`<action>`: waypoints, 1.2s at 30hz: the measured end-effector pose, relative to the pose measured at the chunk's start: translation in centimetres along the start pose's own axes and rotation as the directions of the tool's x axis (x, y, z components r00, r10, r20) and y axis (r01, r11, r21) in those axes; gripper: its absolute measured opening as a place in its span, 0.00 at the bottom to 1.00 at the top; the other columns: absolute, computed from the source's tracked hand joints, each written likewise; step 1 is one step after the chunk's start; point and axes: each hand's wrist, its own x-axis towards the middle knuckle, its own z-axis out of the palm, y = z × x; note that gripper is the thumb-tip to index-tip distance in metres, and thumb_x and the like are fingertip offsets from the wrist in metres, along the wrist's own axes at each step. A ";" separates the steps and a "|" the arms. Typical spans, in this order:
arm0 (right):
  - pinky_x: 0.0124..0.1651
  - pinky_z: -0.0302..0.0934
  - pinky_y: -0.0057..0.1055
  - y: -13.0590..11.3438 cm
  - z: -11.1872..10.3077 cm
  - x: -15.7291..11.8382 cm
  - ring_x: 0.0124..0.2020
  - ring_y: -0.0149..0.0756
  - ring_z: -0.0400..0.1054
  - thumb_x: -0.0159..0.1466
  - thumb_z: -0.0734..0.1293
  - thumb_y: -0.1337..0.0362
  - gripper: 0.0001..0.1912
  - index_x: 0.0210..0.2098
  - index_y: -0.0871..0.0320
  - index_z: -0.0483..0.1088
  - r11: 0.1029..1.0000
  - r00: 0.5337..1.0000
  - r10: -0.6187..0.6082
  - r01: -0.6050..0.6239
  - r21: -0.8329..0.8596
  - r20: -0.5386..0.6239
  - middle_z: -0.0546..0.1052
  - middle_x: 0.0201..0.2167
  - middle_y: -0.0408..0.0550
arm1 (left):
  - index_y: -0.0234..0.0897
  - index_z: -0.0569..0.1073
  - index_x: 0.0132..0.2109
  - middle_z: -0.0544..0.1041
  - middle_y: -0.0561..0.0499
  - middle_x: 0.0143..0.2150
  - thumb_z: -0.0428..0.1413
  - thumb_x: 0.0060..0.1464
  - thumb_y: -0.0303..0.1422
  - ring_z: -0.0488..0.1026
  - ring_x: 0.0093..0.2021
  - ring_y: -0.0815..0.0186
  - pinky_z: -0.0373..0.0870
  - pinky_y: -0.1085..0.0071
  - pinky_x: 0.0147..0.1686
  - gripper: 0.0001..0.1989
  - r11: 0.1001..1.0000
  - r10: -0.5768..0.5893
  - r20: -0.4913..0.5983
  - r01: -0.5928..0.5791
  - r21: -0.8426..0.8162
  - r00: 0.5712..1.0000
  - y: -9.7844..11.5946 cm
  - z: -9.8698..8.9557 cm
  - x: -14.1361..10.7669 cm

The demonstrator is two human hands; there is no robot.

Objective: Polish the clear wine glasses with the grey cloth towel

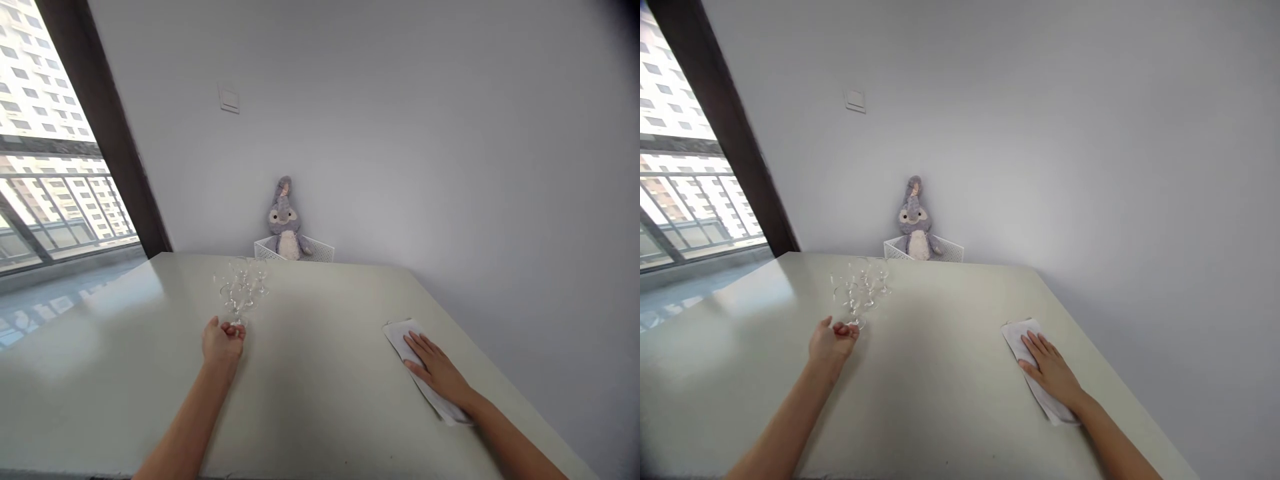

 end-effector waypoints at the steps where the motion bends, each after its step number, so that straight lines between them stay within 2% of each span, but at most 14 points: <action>1: 0.61 0.40 0.43 -0.1 -0.1 1.0 0.63 0.43 0.36 0.59 0.50 0.42 0.36 0.61 0.52 0.48 1.000 1.000 -0.006 0.006 -0.007 -0.001 0.46 0.63 0.45 | 0.42 0.56 0.36 0.55 0.59 0.24 0.45 0.48 0.27 0.52 0.16 0.78 0.63 0.75 0.22 0.07 0.993 -0.113 0.025 0.113 -0.016 0.993 -0.4 -0.2 -0.2; 2: 0.61 0.40 0.43 -0.5 -0.2 2.1 0.63 0.44 0.36 0.59 0.50 0.41 0.36 0.61 0.52 0.48 1.000 1.000 -0.011 0.011 -0.013 0.002 0.46 0.63 0.45 | 0.42 0.56 0.37 0.57 0.59 0.25 0.44 0.50 0.28 0.54 0.16 0.77 0.64 0.73 0.22 0.07 0.981 -0.191 0.037 0.192 -0.025 0.981 -0.7 -0.3 -0.2; 4: 0.61 0.40 0.43 -2.0 -0.3 4.3 0.63 0.45 0.36 0.59 0.49 0.41 0.35 0.61 0.52 0.49 1.000 0.999 -0.025 0.025 -0.017 0.020 0.46 0.63 0.46 | 0.43 0.54 0.42 0.63 0.54 0.30 0.42 0.54 0.33 0.63 0.19 0.73 0.68 0.67 0.23 0.07 0.966 -0.253 0.047 0.255 -0.037 0.966 -1.0 -0.1 -0.1; 6: 0.60 0.38 0.43 -4.2 -0.3 6.3 0.63 0.45 0.36 0.60 0.48 0.41 0.34 0.61 0.51 0.48 0.999 0.998 -0.053 0.053 -0.006 0.039 0.46 0.63 0.46 | 0.47 0.51 0.48 0.65 0.47 0.39 0.39 0.57 0.40 0.72 0.30 0.66 0.71 0.61 0.26 0.12 0.951 -0.291 0.089 0.298 -0.081 0.953 -0.9 0.3 0.3; 9: 0.60 0.37 0.43 -8.0 -0.2 8.7 0.63 0.45 0.37 0.61 0.46 0.43 0.32 0.61 0.50 0.49 0.992 0.991 -0.125 0.124 0.027 0.047 0.46 0.63 0.46 | 0.51 0.46 0.53 0.61 0.40 0.50 0.37 0.57 0.45 0.70 0.45 0.54 0.72 0.55 0.28 0.17 0.923 -0.309 0.183 0.340 -0.178 0.933 -0.3 1.0 0.7; 12: 0.60 0.35 0.42 -11.6 0.0 9.9 0.63 0.43 0.37 0.63 0.45 0.46 0.29 0.60 0.49 0.49 0.979 0.980 -0.196 0.193 0.059 0.032 0.47 0.63 0.45 | 0.49 0.48 0.53 0.58 0.37 0.54 0.35 0.59 0.43 0.66 0.52 0.50 0.74 0.56 0.29 0.16 0.903 -0.308 0.225 0.358 -0.236 0.924 0.4 1.7 0.9; 15: 0.60 0.35 0.42 -14.3 0.1 10.4 0.63 0.43 0.38 0.64 0.47 0.49 0.27 0.60 0.49 0.51 0.967 0.970 -0.244 0.242 0.075 0.012 0.49 0.63 0.45 | 0.42 0.54 0.50 0.60 0.37 0.53 0.33 0.60 0.41 0.65 0.53 0.52 0.75 0.60 0.28 0.15 0.898 -0.313 0.222 0.364 -0.247 0.923 0.8 2.4 1.2; 18: 0.60 0.38 0.42 -15.9 0.2 10.4 0.62 0.44 0.41 0.65 0.48 0.52 0.25 0.59 0.50 0.54 0.959 0.961 -0.275 0.275 0.064 -0.011 0.52 0.62 0.45 | 0.38 0.56 0.47 0.62 0.35 0.51 0.32 0.59 0.42 0.68 0.49 0.54 0.75 0.62 0.27 0.17 0.891 -0.314 0.210 0.364 -0.271 0.926 1.3 3.0 1.5; 23: 0.59 0.41 0.41 -16.9 0.3 10.5 0.61 0.45 0.45 0.65 0.50 0.57 0.23 0.57 0.53 0.57 0.963 0.964 -0.266 0.267 0.042 -0.021 0.55 0.60 0.46 | 0.38 0.55 0.44 0.64 0.38 0.47 0.43 0.56 0.45 0.73 0.40 0.60 0.76 0.67 0.25 0.16 0.888 -0.327 0.204 0.374 -0.266 0.923 1.4 3.1 1.0; 27: 0.59 0.43 0.41 -17.0 0.3 10.7 0.61 0.45 0.46 0.64 0.51 0.59 0.22 0.56 0.54 0.60 0.966 0.967 -0.253 0.254 0.057 -0.027 0.57 0.59 0.46 | 0.37 0.57 0.38 0.66 0.41 0.43 0.50 0.52 0.42 0.73 0.38 0.61 0.75 0.69 0.25 0.14 0.936 -0.277 0.263 0.322 -0.143 0.924 -0.9 3.3 -1.4; 29: 0.59 0.43 0.40 -16.9 0.4 10.7 0.61 0.44 0.47 0.64 0.52 0.60 0.21 0.54 0.56 0.62 0.960 0.967 -0.247 0.253 0.119 -0.056 0.59 0.58 0.47 | 0.36 0.59 0.35 0.68 0.43 0.38 0.53 0.50 0.40 0.74 0.38 0.59 0.74 0.69 0.26 0.13 0.951 -0.287 0.352 0.309 -0.007 0.891 -3.0 3.8 -2.7; 31: 0.58 0.45 0.39 -16.6 0.4 10.7 0.59 0.42 0.51 0.64 0.51 0.59 0.21 0.52 0.58 0.64 0.933 0.971 -0.204 0.233 0.275 -0.128 0.63 0.56 0.48 | 0.35 0.61 0.33 0.69 0.46 0.33 0.54 0.49 0.40 0.74 0.36 0.59 0.73 0.69 0.27 0.13 0.951 -0.308 0.450 0.278 0.133 0.838 -5.2 4.4 -3.8; 33: 0.54 0.52 0.39 -16.2 0.4 10.5 0.53 0.42 0.60 0.65 0.48 0.55 0.24 0.49 0.59 0.66 0.836 0.978 -0.096 0.181 0.518 -0.186 0.70 0.50 0.51 | 0.36 0.62 0.33 0.69 0.49 0.29 0.55 0.47 0.40 0.75 0.33 0.61 0.72 0.70 0.27 0.13 0.961 -0.261 0.544 0.164 0.222 0.798 -7.2 4.9 -4.2; 36: 0.45 0.61 0.41 -15.7 0.3 10.4 0.42 0.42 0.68 0.64 0.43 0.49 0.31 0.50 0.63 0.63 0.581 0.979 0.046 0.135 0.803 -0.198 0.74 0.42 0.54 | 0.38 0.63 0.35 0.68 0.54 0.30 0.56 0.46 0.40 0.74 0.29 0.64 0.70 0.70 0.27 0.13 0.967 -0.137 0.659 -0.043 0.250 0.740 -9.4 5.2 -4.2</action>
